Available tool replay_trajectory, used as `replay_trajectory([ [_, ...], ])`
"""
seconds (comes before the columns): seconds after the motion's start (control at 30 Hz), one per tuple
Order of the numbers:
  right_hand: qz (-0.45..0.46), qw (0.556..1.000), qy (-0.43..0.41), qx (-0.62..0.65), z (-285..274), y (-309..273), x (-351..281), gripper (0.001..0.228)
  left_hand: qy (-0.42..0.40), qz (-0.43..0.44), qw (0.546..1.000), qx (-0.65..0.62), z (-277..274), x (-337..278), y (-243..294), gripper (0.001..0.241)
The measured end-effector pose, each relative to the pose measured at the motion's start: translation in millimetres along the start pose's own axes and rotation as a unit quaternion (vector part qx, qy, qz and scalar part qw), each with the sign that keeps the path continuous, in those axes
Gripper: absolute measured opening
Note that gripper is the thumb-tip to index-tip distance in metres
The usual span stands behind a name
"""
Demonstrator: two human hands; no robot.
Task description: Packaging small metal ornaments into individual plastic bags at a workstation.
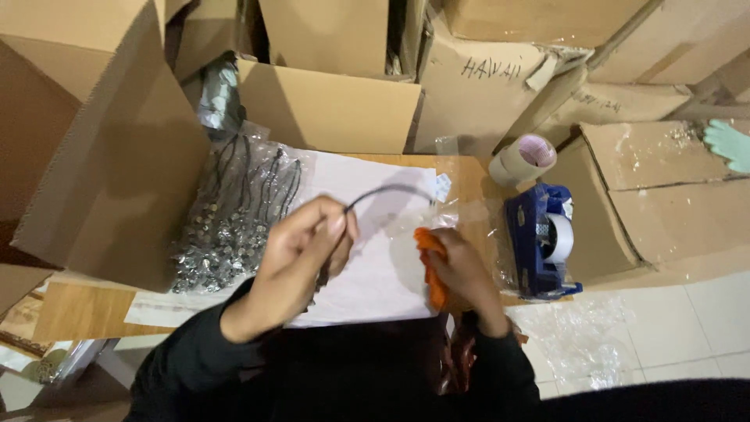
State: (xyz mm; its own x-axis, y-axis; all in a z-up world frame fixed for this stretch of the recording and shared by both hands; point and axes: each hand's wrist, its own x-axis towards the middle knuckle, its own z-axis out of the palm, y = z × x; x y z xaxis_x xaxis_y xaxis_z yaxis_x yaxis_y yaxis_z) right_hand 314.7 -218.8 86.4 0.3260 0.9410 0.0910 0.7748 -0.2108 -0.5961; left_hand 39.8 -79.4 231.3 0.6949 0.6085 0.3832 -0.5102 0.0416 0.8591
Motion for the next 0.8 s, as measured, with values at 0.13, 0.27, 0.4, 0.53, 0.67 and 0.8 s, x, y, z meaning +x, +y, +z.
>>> replay_trajectory([
  [0.13,-0.026,0.992,0.096,0.072,-70.0,-60.5,-18.0,0.033,-0.009,0.029,0.998,-0.046,0.9,25.8,-15.4,0.025],
  [0.27,-0.019,0.871,0.327,0.367,-76.0,-76.8,-8.8,0.034,-0.026,0.01,0.998,-0.063,9.0,39.2,-33.3,0.026],
  [0.4,-0.161,0.769,0.349,0.511,-67.6,-151.9,28.8,0.026,-0.014,0.011,0.998,-0.061,15.1,41.5,-41.1,0.023],
  [0.53,-0.179,0.73,0.266,0.604,-26.7,-137.7,59.8,0.032,0.01,0.025,0.997,-0.075,15.3,44.5,-49.5,0.022],
  [0.67,-0.163,0.779,0.297,0.528,-19.7,-129.9,85.1,0.031,0.008,0.009,0.999,-0.038,6.6,39.2,-43.2,0.022],
  [0.8,-0.19,0.765,0.331,0.519,-18.5,-125.2,100.5,0.03,0.011,-0.004,0.999,0.037,-7.1,25.3,-22.5,0.019],
])
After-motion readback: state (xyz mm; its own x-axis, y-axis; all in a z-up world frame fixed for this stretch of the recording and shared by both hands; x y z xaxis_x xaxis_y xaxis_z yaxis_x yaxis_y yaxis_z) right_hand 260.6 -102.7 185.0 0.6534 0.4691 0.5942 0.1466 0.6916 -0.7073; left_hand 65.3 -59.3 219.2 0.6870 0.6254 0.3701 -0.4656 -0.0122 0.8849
